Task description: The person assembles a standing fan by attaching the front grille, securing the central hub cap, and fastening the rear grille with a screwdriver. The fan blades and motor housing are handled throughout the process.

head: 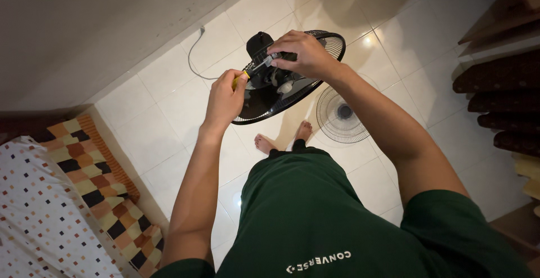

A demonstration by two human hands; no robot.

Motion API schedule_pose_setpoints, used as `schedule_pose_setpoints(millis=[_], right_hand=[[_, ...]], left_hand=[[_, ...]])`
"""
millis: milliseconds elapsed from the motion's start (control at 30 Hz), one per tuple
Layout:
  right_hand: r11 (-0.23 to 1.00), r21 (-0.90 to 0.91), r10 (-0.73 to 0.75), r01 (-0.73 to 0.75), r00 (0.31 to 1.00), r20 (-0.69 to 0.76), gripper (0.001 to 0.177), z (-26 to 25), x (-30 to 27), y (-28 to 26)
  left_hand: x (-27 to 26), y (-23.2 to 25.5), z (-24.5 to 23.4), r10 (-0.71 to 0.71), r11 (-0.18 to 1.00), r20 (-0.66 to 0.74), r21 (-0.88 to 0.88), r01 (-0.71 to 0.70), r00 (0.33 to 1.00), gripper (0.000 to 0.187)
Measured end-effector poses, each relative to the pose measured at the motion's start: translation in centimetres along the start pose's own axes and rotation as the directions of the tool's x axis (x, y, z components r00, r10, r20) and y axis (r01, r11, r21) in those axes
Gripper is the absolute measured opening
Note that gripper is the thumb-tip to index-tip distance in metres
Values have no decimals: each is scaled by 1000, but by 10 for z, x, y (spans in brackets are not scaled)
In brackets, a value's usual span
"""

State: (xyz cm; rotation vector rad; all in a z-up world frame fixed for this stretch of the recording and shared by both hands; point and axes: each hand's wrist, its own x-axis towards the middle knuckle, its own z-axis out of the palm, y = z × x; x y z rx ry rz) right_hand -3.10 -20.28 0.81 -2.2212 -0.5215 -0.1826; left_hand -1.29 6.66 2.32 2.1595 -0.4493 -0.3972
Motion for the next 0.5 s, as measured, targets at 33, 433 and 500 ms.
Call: schedule_pose_setpoints(millis=[33, 433, 500], right_hand=[[1000, -2, 5, -5, 1000, -4, 29, 1, 0, 0], [991, 45, 124, -124, 992, 3, 35, 1, -2, -3], [981, 121, 157, -154, 988, -14, 38, 1, -3, -4]], left_hand=[[0, 1, -2, -9, 1000, 9, 24, 9, 1000, 15], [-1, 2, 2, 43, 999, -23, -19, -44, 999, 13], [-4, 1, 1, 99, 995, -48, 14, -99, 994, 16]])
